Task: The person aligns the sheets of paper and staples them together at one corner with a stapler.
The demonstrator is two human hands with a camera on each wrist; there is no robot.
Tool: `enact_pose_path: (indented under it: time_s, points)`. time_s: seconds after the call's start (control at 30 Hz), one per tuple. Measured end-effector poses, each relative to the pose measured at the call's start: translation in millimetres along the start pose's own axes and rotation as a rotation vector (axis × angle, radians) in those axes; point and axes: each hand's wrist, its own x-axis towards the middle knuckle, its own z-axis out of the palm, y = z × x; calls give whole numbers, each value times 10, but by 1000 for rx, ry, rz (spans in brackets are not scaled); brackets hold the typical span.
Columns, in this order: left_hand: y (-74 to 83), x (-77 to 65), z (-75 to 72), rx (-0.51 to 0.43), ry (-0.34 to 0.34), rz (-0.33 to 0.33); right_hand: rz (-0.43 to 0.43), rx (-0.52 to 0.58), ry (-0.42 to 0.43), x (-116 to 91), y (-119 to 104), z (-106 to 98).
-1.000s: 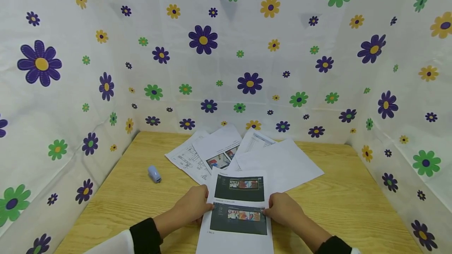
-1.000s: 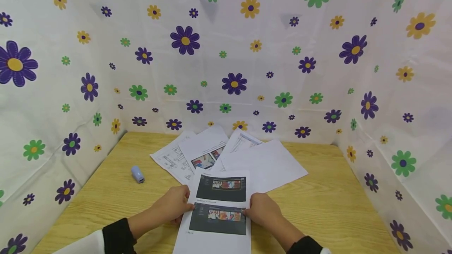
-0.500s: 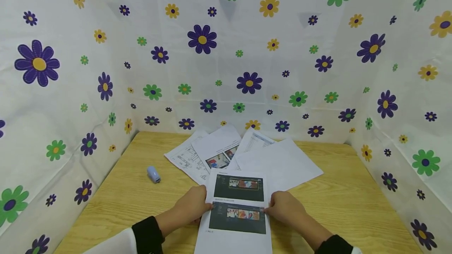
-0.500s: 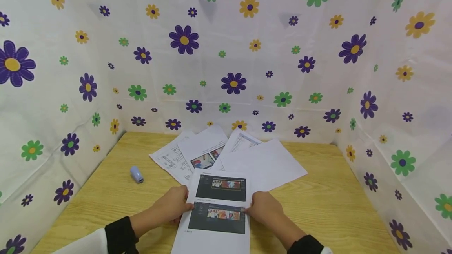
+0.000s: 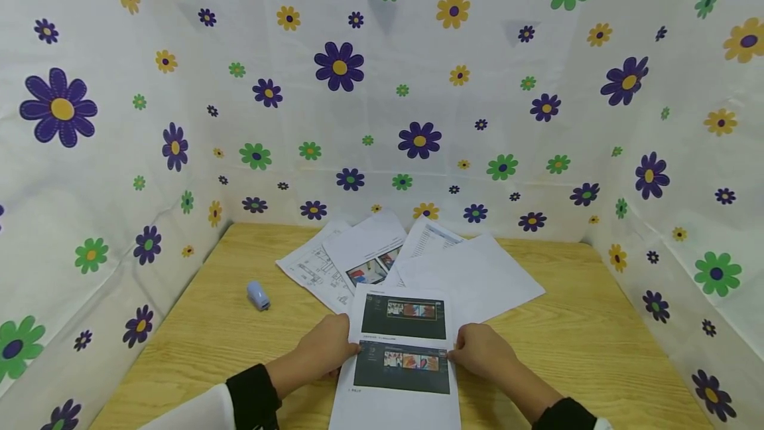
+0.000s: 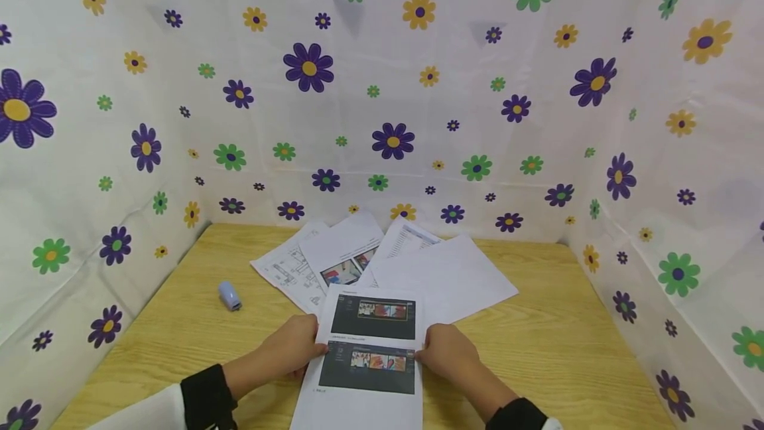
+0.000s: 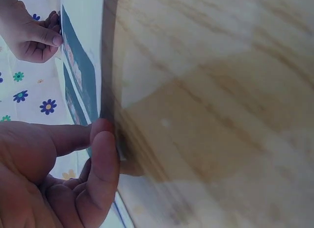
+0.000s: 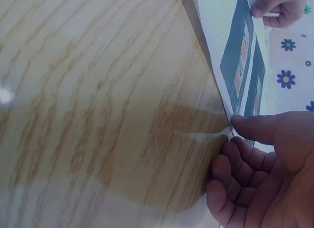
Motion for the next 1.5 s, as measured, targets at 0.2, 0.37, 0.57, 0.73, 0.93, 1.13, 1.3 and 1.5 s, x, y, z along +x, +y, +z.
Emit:
enact_pose_path:
  time_s: [0.2,0.37,0.57,0.73,0.93,1.13,1.3,1.5]
  points:
    - [38,111,-34,83,-17,-31,7,62,-6,0,48,-58]
    - [153,285,-112,205,30,36,71,143,-3,52,131,-139]
    - [445,572,-287,286,41,132,171,304,23,164,257,-264]
    - [689,857,-408,373,34,272,253,409,73,229,362,-387]
    - [786,1168,-491,599,45,422,295,621,56,259,447,-496]
    - [778,1591,-332,615,-30,469,324,843,10,248,501,-551]
    - [888,1895,-203,528,-78,435,339,953,12,269,542,-582]
    - [1036,2012,-75,491,-71,355,383,1003,45,255,544,-637]
